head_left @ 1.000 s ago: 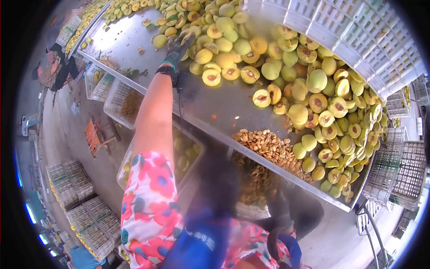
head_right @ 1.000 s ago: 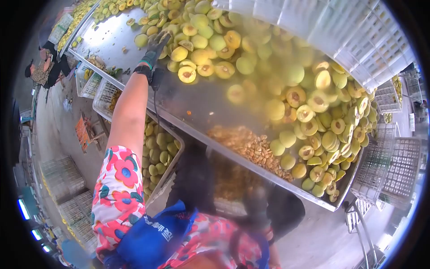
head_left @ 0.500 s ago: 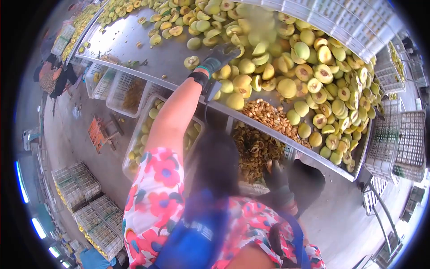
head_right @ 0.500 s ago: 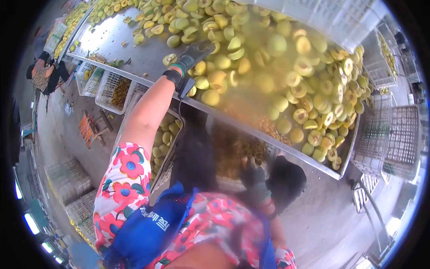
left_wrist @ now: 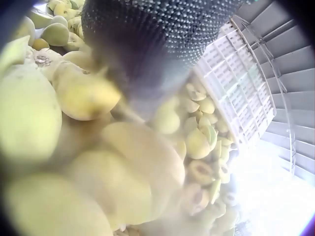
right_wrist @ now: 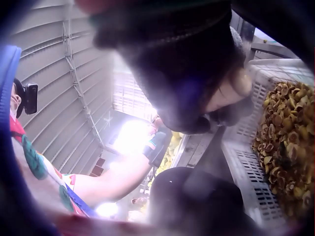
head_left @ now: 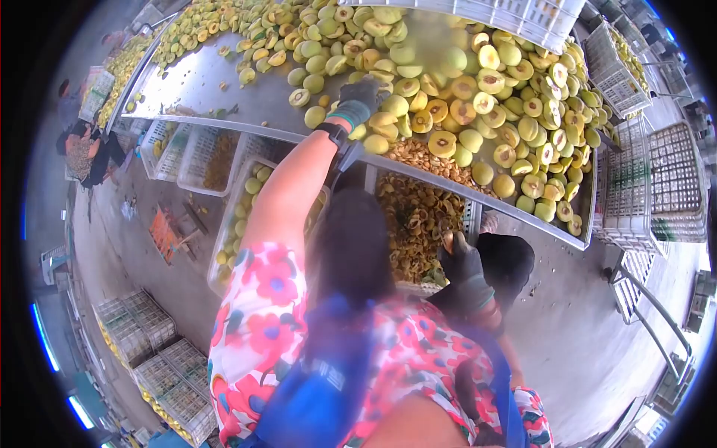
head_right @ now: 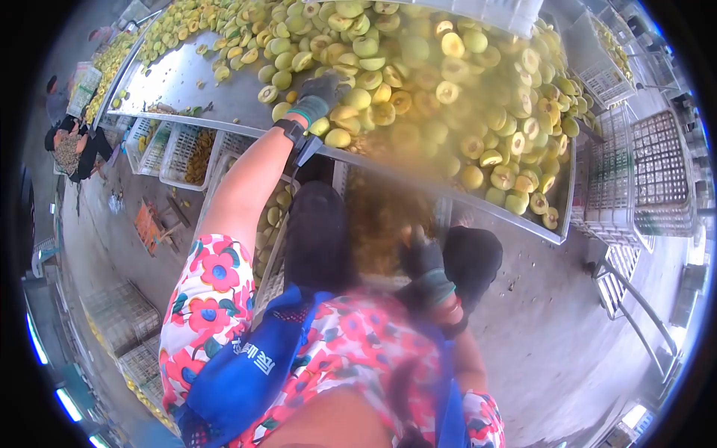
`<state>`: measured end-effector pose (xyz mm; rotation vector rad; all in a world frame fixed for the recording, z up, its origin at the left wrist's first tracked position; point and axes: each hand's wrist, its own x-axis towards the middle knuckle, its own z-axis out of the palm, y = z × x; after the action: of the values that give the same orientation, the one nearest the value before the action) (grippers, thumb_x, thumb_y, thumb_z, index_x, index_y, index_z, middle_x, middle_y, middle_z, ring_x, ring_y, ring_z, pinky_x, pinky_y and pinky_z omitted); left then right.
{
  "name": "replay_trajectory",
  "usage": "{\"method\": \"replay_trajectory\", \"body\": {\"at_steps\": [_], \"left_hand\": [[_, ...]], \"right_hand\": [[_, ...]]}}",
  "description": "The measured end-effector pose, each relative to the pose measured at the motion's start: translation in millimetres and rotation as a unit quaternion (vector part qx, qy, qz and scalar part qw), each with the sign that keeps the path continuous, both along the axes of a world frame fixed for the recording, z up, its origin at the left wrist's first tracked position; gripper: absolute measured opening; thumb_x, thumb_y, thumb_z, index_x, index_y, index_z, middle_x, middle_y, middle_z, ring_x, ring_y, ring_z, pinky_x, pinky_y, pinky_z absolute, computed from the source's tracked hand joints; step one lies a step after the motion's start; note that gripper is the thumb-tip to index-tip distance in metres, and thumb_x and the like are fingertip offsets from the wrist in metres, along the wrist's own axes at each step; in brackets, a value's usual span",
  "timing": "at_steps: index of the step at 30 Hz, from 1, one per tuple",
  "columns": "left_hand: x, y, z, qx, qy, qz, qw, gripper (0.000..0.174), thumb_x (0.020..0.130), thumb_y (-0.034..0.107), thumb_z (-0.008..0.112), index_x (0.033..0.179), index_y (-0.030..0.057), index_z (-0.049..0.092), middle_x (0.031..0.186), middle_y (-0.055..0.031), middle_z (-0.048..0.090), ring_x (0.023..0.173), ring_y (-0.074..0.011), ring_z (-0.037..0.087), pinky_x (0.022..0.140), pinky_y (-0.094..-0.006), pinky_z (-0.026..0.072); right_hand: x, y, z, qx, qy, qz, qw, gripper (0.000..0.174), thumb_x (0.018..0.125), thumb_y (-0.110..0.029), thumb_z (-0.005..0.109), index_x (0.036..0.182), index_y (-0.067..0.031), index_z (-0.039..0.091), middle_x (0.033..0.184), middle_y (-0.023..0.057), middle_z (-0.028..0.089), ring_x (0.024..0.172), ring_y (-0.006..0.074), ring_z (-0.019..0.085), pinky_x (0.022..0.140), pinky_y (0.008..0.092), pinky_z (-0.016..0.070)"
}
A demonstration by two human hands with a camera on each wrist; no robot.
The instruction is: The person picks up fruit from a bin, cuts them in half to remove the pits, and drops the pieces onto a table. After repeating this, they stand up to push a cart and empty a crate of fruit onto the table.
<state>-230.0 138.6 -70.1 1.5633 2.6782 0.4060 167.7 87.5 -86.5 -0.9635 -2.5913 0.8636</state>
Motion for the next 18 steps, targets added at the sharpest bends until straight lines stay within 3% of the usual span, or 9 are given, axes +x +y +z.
{"method": "replay_trajectory", "body": {"at_steps": [2, 5, 7, 8, 10, 12, 14, 17, 18], "left_hand": [[5.9, -9.8, 4.9, 0.07, -0.042, -0.027, 0.996, 0.041, 0.086, 0.044, 0.049, 0.106, 0.0092, 0.056, 0.102, -0.0142, 0.062, 0.093, -0.0317, 0.059, 0.08, -0.0432, 0.0454], [34.2, -20.2, 27.8, 0.174, -0.066, -0.105, 0.977, 0.041, 0.086, 0.037, 0.054, 0.112, 0.0054, 0.051, 0.099, -0.0159, 0.062, 0.091, -0.033, 0.059, 0.078, -0.0425, 0.0466], [74.6, -35.0, 69.2, 0.234, -0.108, -0.177, 0.95, 0.043, 0.085, 0.034, 0.058, 0.114, 0.0028, 0.049, 0.097, -0.0155, 0.063, 0.09, -0.0329, 0.06, 0.079, -0.0419, 0.0468], [92.8, -43.0, 84.3, 0.236, -0.11, -0.212, 0.942, 0.042, 0.085, 0.032, 0.058, 0.114, 0.0031, 0.049, 0.104, -0.0157, 0.06, 0.096, -0.0328, 0.058, 0.081, -0.0407, 0.0463], [126.6, -59.2, 106.9, 0.237, -0.117, -0.28, 0.923, 0.041, 0.085, 0.028, 0.059, 0.116, 0.0037, 0.049, 0.117, -0.0162, 0.055, 0.107, -0.0326, 0.053, 0.087, -0.0381, 0.0453], [156.8, -71.9, 116.5, 0.277, -0.073, -0.333, 0.898, 0.044, 0.082, 0.028, 0.063, 0.116, 0.0025, 0.048, 0.116, -0.018, 0.054, 0.108, -0.0347, 0.052, 0.089, -0.0396, 0.0435], [183.9, -84.2, 114.4, 0.295, -0.099, -0.366, 0.877, 0.052, 0.079, 0.031, 0.066, 0.118, 0.0022, 0.046, 0.122, -0.0199, 0.048, 0.114, -0.037, 0.046, 0.094, -0.0403, 0.0397], [216.8, -102.9, 123.3, 0.319, -0.155, -0.325, 0.877, 0.057, 0.078, 0.032, 0.067, 0.12, 0.0014, 0.044, 0.121, -0.0185, 0.048, 0.112, -0.0348, 0.048, 0.094, -0.0388, 0.0401], [221.0, -104.2, 112.1, 0.366, -0.273, -0.28, 0.844, 0.05, 0.082, 0.032, 0.063, 0.119, 0.0019, 0.047, 0.115, -0.0156, 0.053, 0.108, -0.0274, 0.052, 0.091, -0.0348, 0.0412]], "right_hand": [[4.3, 1.1, 3.6, 0.01, 0.0, -0.012, 1.0, 0.019, 0.077, -0.011, 0.062, 0.089, -0.0066, 0.048, 0.065, 0.0169, 0.054, 0.059, 0.034, 0.059, 0.051, 0.0411, 0.045], [9.7, 12.0, -3.6, -0.112, 0.115, -0.03, 0.987, 0.019, 0.08, -0.007, 0.059, 0.096, -0.0048, 0.05, 0.066, 0.0068, 0.054, 0.056, 0.0165, 0.055, 0.051, 0.0317, 0.0446], [7.2, 24.9, -17.2, -0.203, 0.226, -0.016, 0.953, 0.013, 0.086, -0.007, 0.053, 0.099, -0.006, 0.052, 0.067, -0.0006, 0.05, 0.054, 0.0054, 0.046, 0.046, 0.0212, 0.0374], [-0.8, 29.8, 7.3, -0.099, 0.171, 0.007, 0.98, 0.013, 0.087, -0.01, 0.053, 0.1, -0.0061, 0.051, 0.066, 0.0001, 0.051, 0.049, 0.0058, 0.045, 0.043, 0.0208, 0.0362], [-18.5, 37.3, 47.3, -0.109, 0.228, 0.005, 0.968, 0.018, 0.089, -0.018, 0.053, 0.102, -0.0056, 0.051, 0.065, 0.0013, 0.052, 0.042, 0.0079, 0.045, 0.037, 0.0214, 0.0345], [-30.1, 35.2, 76.5, -0.165, 0.344, -0.007, 0.924, 0.025, 0.09, -0.024, 0.052, 0.105, -0.0047, 0.051, 0.062, 0.0019, 0.052, 0.039, 0.0097, 0.045, 0.035, 0.0222, 0.0335], [-31.6, 31.5, 110.1, -0.163, 0.344, 0.014, 0.925, 0.028, 0.09, -0.027, 0.051, 0.108, -0.0044, 0.051, 0.061, 0.0023, 0.052, 0.04, 0.0099, 0.045, 0.035, 0.0221, 0.0335], [-25.2, 24.4, 109.1, -0.21, 0.337, -0.013, 0.918, 0.029, 0.09, -0.024, 0.051, 0.111, -0.004, 0.051, 0.064, 0.0021, 0.054, 0.042, 0.0097, 0.047, 0.037, 0.0217, 0.0355], [-24.0, 17.2, 115.3, -0.228, 0.354, -0.012, 0.907, 0.028, 0.09, -0.023, 0.052, 0.111, -0.004, 0.05, 0.064, 0.0016, 0.054, 0.043, 0.0093, 0.048, 0.038, 0.0214, 0.036]]}}
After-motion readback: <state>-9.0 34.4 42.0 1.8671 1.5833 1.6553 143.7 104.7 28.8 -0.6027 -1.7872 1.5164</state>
